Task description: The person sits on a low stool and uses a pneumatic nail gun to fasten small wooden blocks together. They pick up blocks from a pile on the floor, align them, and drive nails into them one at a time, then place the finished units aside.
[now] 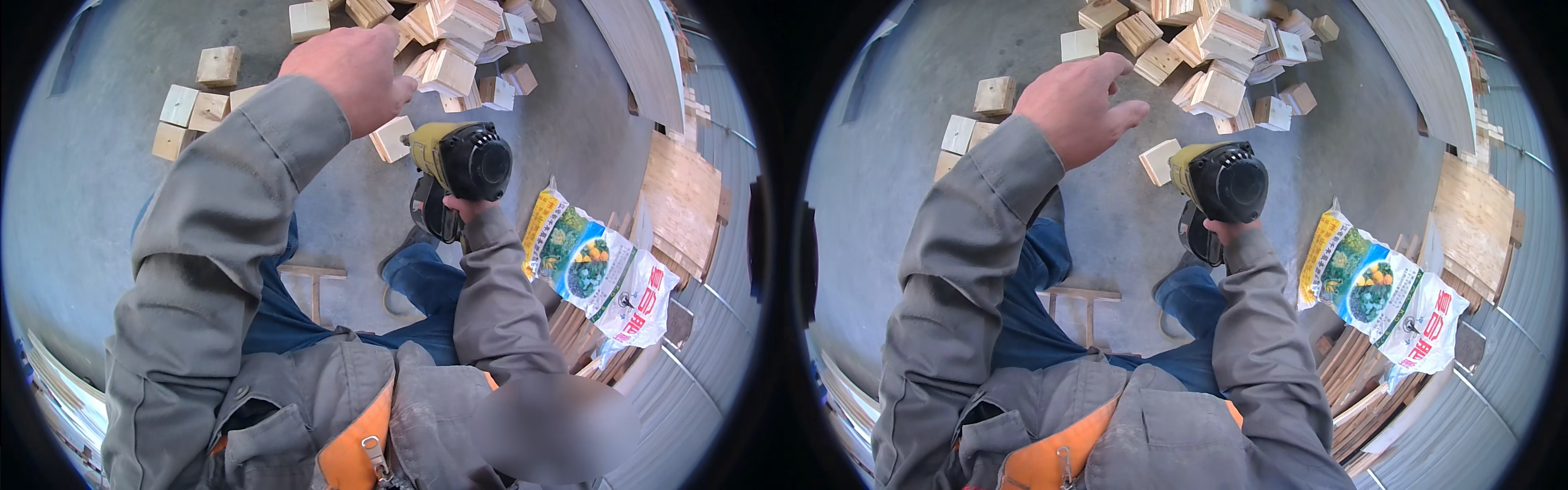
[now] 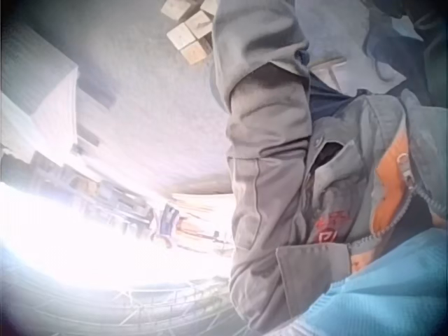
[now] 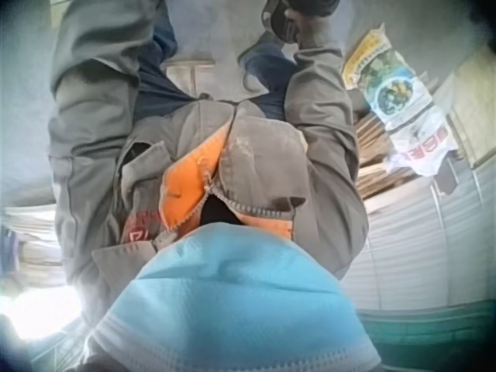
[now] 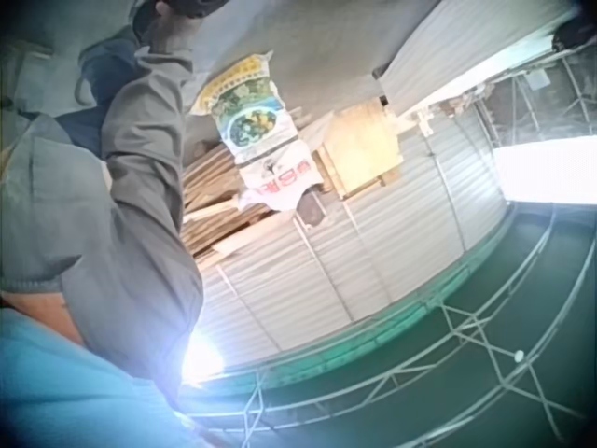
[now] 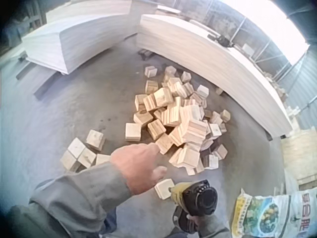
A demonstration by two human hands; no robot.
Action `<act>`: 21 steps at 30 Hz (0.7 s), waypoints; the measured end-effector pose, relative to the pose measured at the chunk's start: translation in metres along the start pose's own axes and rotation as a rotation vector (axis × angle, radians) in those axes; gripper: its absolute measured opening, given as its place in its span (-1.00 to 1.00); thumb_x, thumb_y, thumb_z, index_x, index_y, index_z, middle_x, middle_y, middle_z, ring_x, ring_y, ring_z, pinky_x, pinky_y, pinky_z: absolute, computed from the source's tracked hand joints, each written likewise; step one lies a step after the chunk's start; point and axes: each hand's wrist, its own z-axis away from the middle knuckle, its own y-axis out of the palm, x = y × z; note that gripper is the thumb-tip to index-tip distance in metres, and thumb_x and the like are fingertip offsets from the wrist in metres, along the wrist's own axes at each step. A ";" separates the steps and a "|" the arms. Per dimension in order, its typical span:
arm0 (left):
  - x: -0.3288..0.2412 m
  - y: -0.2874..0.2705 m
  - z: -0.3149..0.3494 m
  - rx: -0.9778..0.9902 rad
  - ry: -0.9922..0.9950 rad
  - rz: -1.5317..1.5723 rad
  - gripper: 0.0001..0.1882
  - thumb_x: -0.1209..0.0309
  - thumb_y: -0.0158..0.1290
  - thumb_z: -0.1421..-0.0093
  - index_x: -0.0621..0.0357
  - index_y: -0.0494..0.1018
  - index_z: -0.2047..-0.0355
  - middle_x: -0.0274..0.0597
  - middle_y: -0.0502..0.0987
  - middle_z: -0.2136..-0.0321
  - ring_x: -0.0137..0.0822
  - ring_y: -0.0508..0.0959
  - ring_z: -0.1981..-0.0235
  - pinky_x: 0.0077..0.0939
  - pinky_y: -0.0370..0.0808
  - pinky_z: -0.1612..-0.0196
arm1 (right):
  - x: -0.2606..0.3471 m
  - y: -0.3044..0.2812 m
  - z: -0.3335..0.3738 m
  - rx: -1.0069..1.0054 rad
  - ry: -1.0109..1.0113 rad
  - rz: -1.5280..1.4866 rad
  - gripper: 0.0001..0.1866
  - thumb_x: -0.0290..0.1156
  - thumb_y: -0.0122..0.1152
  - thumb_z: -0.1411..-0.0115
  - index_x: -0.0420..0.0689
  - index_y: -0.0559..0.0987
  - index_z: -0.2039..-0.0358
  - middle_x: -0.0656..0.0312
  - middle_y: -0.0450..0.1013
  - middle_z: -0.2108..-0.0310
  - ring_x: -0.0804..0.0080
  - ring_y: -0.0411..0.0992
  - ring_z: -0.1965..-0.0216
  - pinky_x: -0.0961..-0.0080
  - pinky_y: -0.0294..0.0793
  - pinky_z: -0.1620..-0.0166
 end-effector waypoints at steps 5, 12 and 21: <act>-0.003 0.004 -0.002 0.029 0.014 -0.025 -0.53 0.07 0.15 -0.27 0.26 0.50 0.07 0.11 0.65 0.19 0.06 0.65 0.09 -0.11 0.58 0.01 | -0.032 0.015 -0.013 -0.029 -0.035 0.193 -0.19 -0.18 0.52 -0.01 0.12 0.46 -0.32 0.16 0.31 -0.37 0.12 0.17 -0.42 0.21 0.12 -0.46; -0.004 0.007 -0.003 0.035 0.010 -0.061 -0.46 0.11 0.23 -0.25 0.22 0.49 -0.10 0.01 0.65 0.18 0.00 0.65 0.14 -0.20 0.57 0.06 | -0.020 -0.017 0.017 -0.195 0.054 0.110 -0.23 -0.23 0.56 0.04 0.09 0.52 -0.25 0.12 0.43 -0.27 0.14 0.34 -0.31 0.23 0.30 -0.36; 0.000 0.014 -0.004 0.076 0.021 -0.083 -0.45 0.09 0.23 -0.24 0.24 0.50 -0.08 0.06 0.65 0.17 0.03 0.66 0.14 -0.19 0.57 0.05 | -0.097 0.010 0.030 -0.157 0.484 0.082 -0.45 -0.36 0.60 0.11 -0.02 0.68 0.02 0.09 0.66 0.13 0.15 0.62 0.04 0.30 0.59 -0.03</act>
